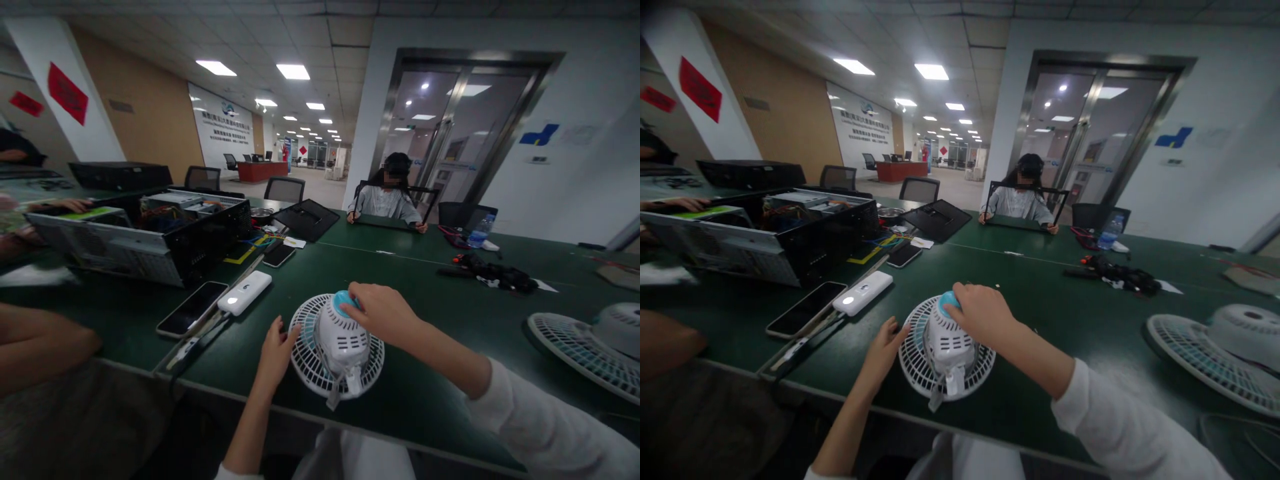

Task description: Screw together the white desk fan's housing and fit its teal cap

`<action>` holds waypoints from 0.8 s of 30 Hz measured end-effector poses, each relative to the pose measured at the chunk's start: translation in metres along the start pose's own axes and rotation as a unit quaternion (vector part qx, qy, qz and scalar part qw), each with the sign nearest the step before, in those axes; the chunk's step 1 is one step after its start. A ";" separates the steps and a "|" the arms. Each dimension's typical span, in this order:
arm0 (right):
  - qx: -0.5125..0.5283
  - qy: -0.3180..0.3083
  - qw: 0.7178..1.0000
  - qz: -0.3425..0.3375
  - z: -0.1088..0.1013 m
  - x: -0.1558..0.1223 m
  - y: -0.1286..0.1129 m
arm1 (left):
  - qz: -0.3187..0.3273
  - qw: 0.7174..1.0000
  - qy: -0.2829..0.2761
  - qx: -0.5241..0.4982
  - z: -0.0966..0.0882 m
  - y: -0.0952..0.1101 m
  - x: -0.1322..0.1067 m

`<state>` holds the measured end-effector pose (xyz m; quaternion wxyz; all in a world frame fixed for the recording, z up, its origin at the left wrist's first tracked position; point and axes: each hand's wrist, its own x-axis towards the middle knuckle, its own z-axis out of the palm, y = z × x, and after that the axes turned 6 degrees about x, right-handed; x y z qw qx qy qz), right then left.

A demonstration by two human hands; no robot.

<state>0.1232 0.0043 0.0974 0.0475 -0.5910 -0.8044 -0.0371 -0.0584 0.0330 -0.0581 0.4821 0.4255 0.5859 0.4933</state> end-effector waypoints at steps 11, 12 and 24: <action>0.155 0.095 0.982 0.045 0.017 -0.043 0.047 | -0.059 0.972 -0.084 -0.212 0.030 0.016 -0.045; 0.176 0.107 0.977 0.054 0.018 -0.049 0.055 | -0.060 0.967 -0.098 -0.227 0.037 0.018 -0.053; 0.387 0.295 0.840 0.238 0.059 -0.170 0.148 | 0.163 0.966 -0.179 -0.087 0.128 0.062 -0.137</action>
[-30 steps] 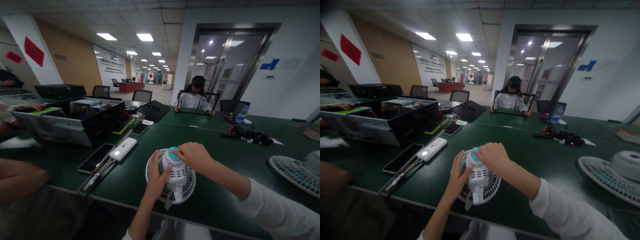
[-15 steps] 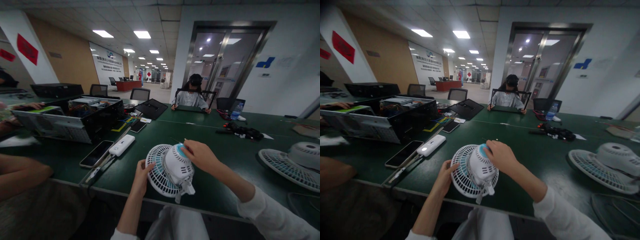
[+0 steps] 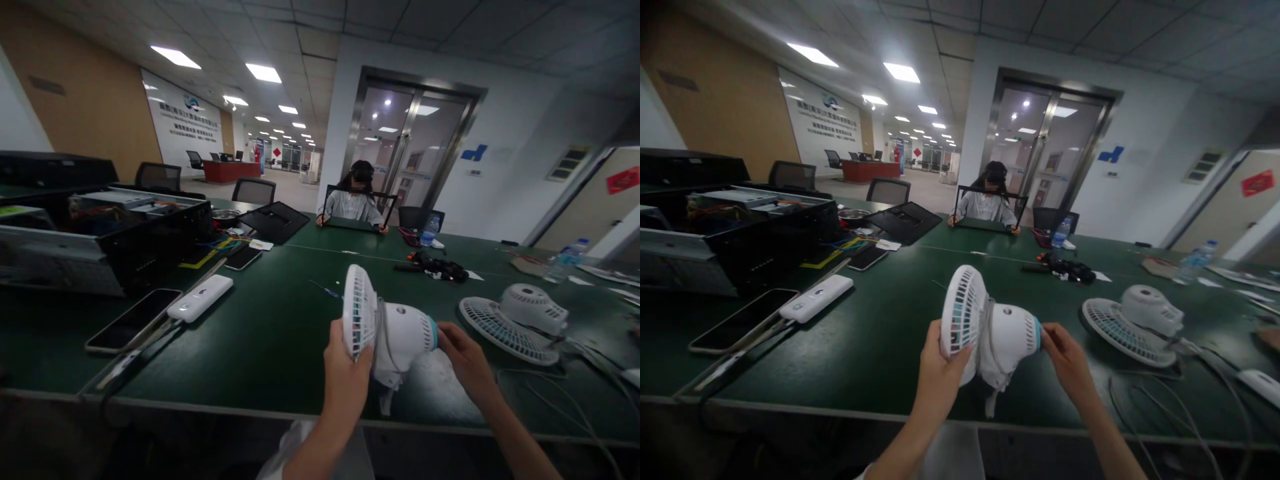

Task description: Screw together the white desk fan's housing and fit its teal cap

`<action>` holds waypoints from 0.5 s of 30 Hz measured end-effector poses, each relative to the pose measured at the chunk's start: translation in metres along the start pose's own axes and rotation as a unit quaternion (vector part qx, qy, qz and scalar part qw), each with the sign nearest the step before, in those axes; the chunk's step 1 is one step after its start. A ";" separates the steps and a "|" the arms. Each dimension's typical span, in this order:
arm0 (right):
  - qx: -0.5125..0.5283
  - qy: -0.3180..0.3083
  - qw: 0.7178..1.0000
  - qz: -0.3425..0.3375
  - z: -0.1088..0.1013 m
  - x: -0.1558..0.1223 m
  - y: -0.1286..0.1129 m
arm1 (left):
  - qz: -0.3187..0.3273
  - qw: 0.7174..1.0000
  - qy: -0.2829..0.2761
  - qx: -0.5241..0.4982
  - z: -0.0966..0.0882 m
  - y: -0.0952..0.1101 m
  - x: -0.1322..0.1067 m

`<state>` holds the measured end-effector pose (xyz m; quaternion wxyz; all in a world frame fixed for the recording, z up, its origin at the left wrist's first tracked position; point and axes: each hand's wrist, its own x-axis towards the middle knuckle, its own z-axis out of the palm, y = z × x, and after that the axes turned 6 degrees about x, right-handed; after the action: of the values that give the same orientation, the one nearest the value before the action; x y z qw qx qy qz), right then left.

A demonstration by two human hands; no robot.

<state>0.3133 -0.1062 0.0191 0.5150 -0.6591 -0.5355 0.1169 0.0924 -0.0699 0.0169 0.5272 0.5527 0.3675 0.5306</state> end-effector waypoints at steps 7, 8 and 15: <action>0.098 0.088 0.988 0.078 -0.045 -0.023 0.062 | 0.210 0.928 -0.184 0.247 0.064 0.019 0.030; 0.106 0.095 0.986 0.085 -0.050 -0.023 0.068 | 0.239 0.907 -0.208 0.277 0.074 0.020 0.036; 0.084 0.138 0.982 0.102 -0.079 -0.005 0.109 | 0.304 0.850 -0.293 0.316 0.137 0.013 0.076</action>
<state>0.4308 -0.1424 -0.0354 0.6227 -0.6745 -0.3777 0.1210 0.2367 -0.0254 0.0607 0.2200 0.9033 0.1577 0.3329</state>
